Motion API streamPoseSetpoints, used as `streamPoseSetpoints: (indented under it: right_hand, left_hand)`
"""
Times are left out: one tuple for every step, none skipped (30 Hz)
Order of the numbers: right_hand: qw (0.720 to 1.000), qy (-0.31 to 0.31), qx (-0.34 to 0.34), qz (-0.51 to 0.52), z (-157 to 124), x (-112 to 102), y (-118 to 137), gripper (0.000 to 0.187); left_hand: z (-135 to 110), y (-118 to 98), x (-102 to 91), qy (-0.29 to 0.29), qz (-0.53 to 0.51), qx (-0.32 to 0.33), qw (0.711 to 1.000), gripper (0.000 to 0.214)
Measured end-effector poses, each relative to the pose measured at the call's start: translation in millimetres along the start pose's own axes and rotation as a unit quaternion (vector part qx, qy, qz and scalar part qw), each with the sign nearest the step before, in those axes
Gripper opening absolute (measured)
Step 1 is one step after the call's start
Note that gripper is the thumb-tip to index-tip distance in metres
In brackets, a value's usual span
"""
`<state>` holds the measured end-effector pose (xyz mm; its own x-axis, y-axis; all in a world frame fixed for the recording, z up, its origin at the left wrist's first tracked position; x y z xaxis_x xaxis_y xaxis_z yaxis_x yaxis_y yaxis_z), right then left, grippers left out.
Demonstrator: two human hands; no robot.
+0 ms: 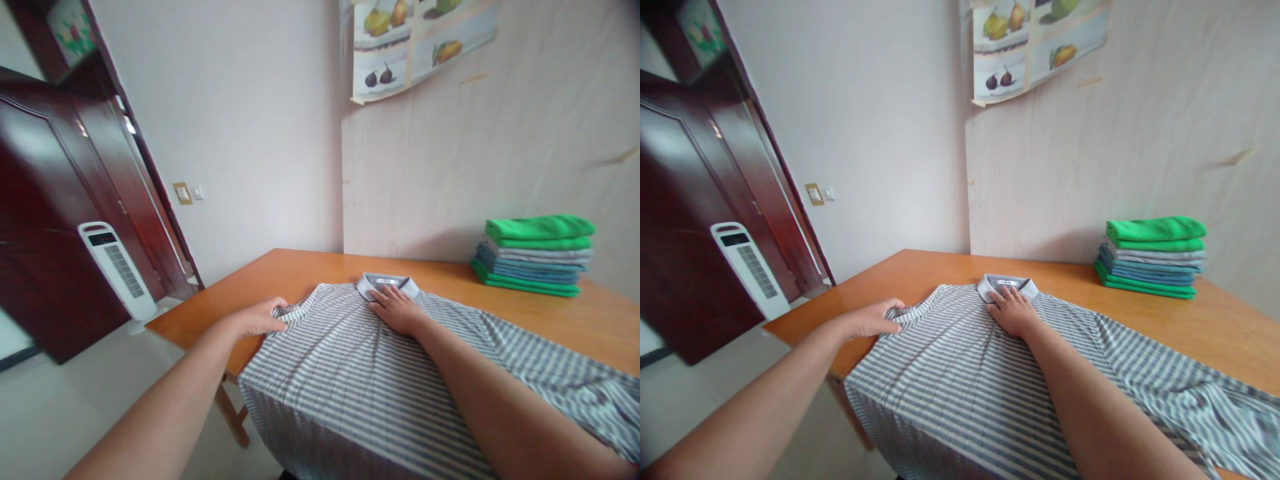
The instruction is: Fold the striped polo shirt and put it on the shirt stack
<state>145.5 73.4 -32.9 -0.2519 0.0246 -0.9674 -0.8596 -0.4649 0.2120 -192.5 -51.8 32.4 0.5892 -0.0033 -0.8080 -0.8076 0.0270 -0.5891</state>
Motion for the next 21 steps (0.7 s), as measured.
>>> streamPoseSetpoints:
  right_hand:
    - [1.000,0.001,-0.001,0.000,0.0,-0.3,0.3,0.065]
    - [1.000,0.002,-0.002,0.000,-0.3,-0.8,0.8,0.065]
    - [1.000,0.003,-0.002,0.000,-0.7,-1.7,1.3,0.065]
    - [1.000,0.003,-0.002,0.000,-1.4,-2.8,1.9,0.064]
    - [1.000,0.003,-0.002,0.001,-2.3,-3.9,2.4,0.064]
    - [1.000,0.003,-0.001,0.002,-3.2,-4.9,2.9,0.065]
    - [1.000,0.003,0.000,0.003,-4.0,-5.9,3.3,0.065]
    - [1.000,0.002,0.001,0.004,-4.7,-6.7,3.5,0.065]
    - [1.000,0.001,0.002,0.006,-5.3,-7.3,3.7,0.065]
    - [1.000,0.000,0.002,0.007,-5.6,-7.7,3.7,0.065]
    - [1.000,-0.002,0.001,0.007,-5.7,-7.9,3.7,0.064]
    - [1.000,-0.003,0.000,0.007,-5.7,-7.9,3.6,0.065]
    - [1.000,-0.003,-0.001,0.007,-5.6,-7.7,3.6,0.065]
    - [1.000,-0.002,-0.002,0.006,-5.5,-7.6,3.5,0.065]
    - [1.000,-0.002,-0.002,0.005,-5.4,-7.6,3.6,0.066]
    - [1.000,-0.001,-0.003,0.004,-5.5,-7.7,3.7,0.066]
    - [1.000,0.000,-0.003,0.003,-5.7,-7.9,4.0,0.066]
    - [1.000,0.000,-0.004,0.002,-6.0,-8.4,4.3,0.066]
    - [1.000,0.000,-0.004,0.001,-6.4,-8.9,4.7,0.066]
    - [1.000,0.000,-0.006,0.000,-6.9,-9.5,5.2,0.066]
    - [1.000,0.000,-0.007,0.000,-7.2,-10.0,5.6,0.065]
  left_hand:
    - [-2.5,4.0,-2.1,-0.017,0.000,0.006,1.000,0.042]
    - [-3.7,7.2,-4.0,-0.038,-0.004,0.010,0.999,0.033]
    - [-3.9,9.7,-5.6,-0.061,-0.012,0.013,0.998,0.024]
    - [-3.5,11.8,-7.0,-0.082,-0.024,0.012,0.996,0.021]
    - [-2.7,13.6,-8.6,-0.105,-0.038,0.009,0.994,0.022]
    - [-1.8,15.3,-10.9,-0.130,-0.052,0.003,0.990,0.025]
    - [-1.4,17.4,-14.5,-0.163,-0.066,-0.007,0.984,0.027]
    - [-1.4,19.9,-19.0,-0.200,-0.080,-0.022,0.976,0.027]
    - [-1.7,22.8,-23.9,-0.236,-0.091,-0.040,0.967,0.027]
    - [-1.9,25.7,-28.6,-0.265,-0.096,-0.059,0.958,0.026]
    - [-1.8,28.6,-33.3,-0.289,-0.099,-0.078,0.949,0.025]
    - [-1.2,31.2,-37.8,-0.307,-0.101,-0.093,0.942,0.025]
    - [0.0,33.5,-42.0,-0.319,-0.102,-0.105,0.936,0.024]
    - [1.7,35.7,-46.0,-0.327,-0.104,-0.115,0.932,0.024]
    - [3.6,38.1,-49.6,-0.333,-0.107,-0.126,0.928,0.023]
    - [5.5,40.8,-52.6,-0.336,-0.112,-0.138,0.925,0.023]
    - [7.5,43.7,-54.8,-0.336,-0.118,-0.150,0.922,0.023]
    - [9.0,46.8,-56.2,-0.333,-0.125,-0.164,0.920,0.024]
    - [9.8,50.0,-56.8,-0.330,-0.130,-0.177,0.918,0.026]
    - [9.6,53.2,-56.5,-0.326,-0.133,-0.191,0.916,0.028]
    - [8.5,56.3,-55.6,-0.322,-0.132,-0.203,0.915,0.030]
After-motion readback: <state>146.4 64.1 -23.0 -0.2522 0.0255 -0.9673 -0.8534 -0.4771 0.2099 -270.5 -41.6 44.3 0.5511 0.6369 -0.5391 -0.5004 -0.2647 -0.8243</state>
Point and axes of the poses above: each hand's wrist, its own z-axis towards the middle knuckle, its own x-axis out of the palm, y = z × x, the point moved 6 cm from there along z, towards the middle knuckle, and after that the axes turned 3 degrees about z, right-handed, at the moved point
